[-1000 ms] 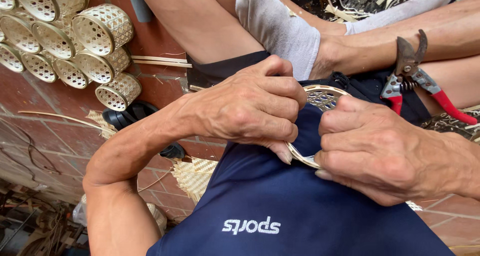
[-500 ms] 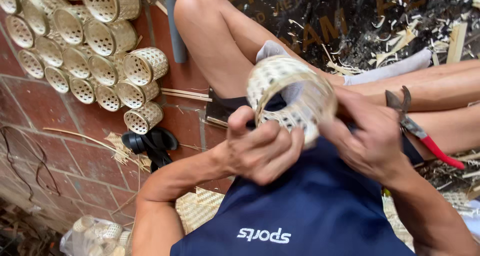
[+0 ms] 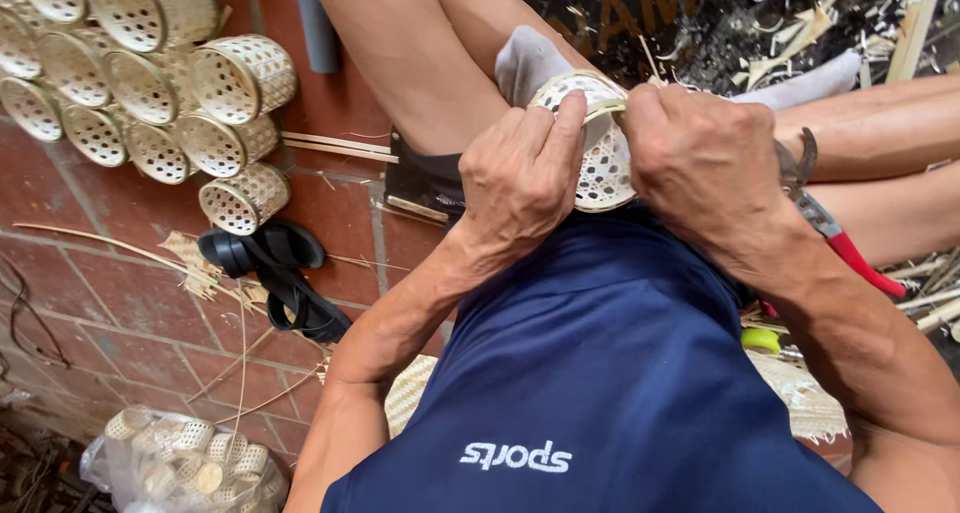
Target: The person sits on the floor of a craft workshop making woven bamboo basket components. They bend thin bamboo strips around a gray plastic pipe to form rings, fit and press the rings into woven basket bodies, cut bamboo strips to length with red-handled pliers, and sort and stack finished strips into piles.
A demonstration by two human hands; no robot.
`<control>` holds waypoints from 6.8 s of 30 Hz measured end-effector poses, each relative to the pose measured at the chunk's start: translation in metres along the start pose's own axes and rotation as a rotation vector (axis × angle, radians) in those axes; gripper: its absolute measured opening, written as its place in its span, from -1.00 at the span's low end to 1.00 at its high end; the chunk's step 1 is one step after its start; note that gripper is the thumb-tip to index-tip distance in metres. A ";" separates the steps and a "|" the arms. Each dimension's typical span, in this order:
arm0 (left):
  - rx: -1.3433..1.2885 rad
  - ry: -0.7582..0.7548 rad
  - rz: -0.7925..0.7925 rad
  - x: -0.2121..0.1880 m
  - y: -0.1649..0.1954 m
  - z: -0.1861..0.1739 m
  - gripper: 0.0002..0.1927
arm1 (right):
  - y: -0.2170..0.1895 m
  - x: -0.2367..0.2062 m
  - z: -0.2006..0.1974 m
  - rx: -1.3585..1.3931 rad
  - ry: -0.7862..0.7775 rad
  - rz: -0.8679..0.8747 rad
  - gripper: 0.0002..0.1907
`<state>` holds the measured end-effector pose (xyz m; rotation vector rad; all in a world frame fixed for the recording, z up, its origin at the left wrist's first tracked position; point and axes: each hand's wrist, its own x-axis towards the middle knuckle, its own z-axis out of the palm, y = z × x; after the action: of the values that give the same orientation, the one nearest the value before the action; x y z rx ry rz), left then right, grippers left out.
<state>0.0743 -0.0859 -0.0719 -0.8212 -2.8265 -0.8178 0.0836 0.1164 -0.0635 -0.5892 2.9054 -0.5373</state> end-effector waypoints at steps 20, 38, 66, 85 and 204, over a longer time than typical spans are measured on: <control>-0.535 -0.291 -0.279 -0.029 0.029 -0.057 -0.69 | -0.011 -0.012 -0.025 0.554 -0.250 -0.108 -0.75; -0.647 -0.452 -0.267 -0.027 0.016 -0.053 -0.76 | -0.001 -0.006 -0.014 0.751 -0.394 -0.129 -0.71; -1.262 -0.134 -0.946 -0.054 -0.014 -0.017 -0.44 | 0.001 -0.046 0.055 1.554 0.066 0.644 -0.71; -1.319 -0.248 -0.879 -0.005 -0.023 -0.032 -0.39 | 0.022 -0.026 0.035 1.681 0.179 0.635 -0.75; -1.119 -0.317 -0.697 0.140 -0.034 0.155 -0.71 | 0.169 0.000 0.072 0.684 0.602 0.542 -0.70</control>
<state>-0.0528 0.0360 -0.1892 0.1088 -2.7182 -2.6645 0.0378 0.2384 -0.1923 0.5154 2.8471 -1.7168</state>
